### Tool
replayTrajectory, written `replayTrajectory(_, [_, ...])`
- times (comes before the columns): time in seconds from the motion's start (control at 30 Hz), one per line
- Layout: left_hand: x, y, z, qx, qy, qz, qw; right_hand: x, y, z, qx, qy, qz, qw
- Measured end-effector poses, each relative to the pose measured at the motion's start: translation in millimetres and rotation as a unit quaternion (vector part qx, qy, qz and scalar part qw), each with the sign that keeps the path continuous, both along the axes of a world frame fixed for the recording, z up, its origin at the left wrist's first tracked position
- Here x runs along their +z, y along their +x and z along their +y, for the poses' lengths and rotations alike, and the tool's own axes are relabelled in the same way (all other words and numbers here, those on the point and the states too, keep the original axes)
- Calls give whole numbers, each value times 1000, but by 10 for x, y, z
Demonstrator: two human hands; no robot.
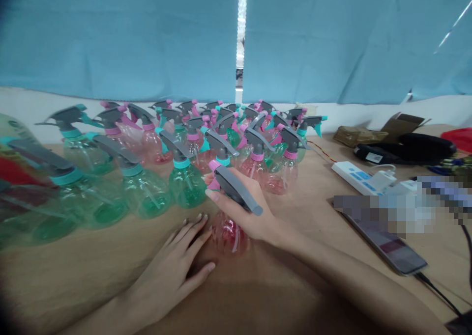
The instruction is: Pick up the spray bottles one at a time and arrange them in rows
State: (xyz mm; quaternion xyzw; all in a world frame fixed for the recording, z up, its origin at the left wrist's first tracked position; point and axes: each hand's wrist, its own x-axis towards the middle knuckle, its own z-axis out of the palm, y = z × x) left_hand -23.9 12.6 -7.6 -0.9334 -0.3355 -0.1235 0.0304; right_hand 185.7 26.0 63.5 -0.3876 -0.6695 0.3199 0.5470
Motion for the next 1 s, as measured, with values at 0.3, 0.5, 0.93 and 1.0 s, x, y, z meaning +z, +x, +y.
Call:
replayTrajectory(0.3, [15, 3, -15, -1, -1, 1, 1000, -13, 11, 1, -6, 11, -25, 1000])
replayTrajectory(0.5, [0, 0, -6, -3, -3, -4, 1000, 15, 2, -7, 9, 10, -23, 1000])
replayTrajectory(0.93, [35, 5, -13, -5, -13, -4, 1000, 130, 10, -52, -48, 36, -100, 993])
replayTrajectory(1.0, [39, 6, -10, -6, -15, -6, 1000, 125, 15, -35, -38, 41, -102, 993])
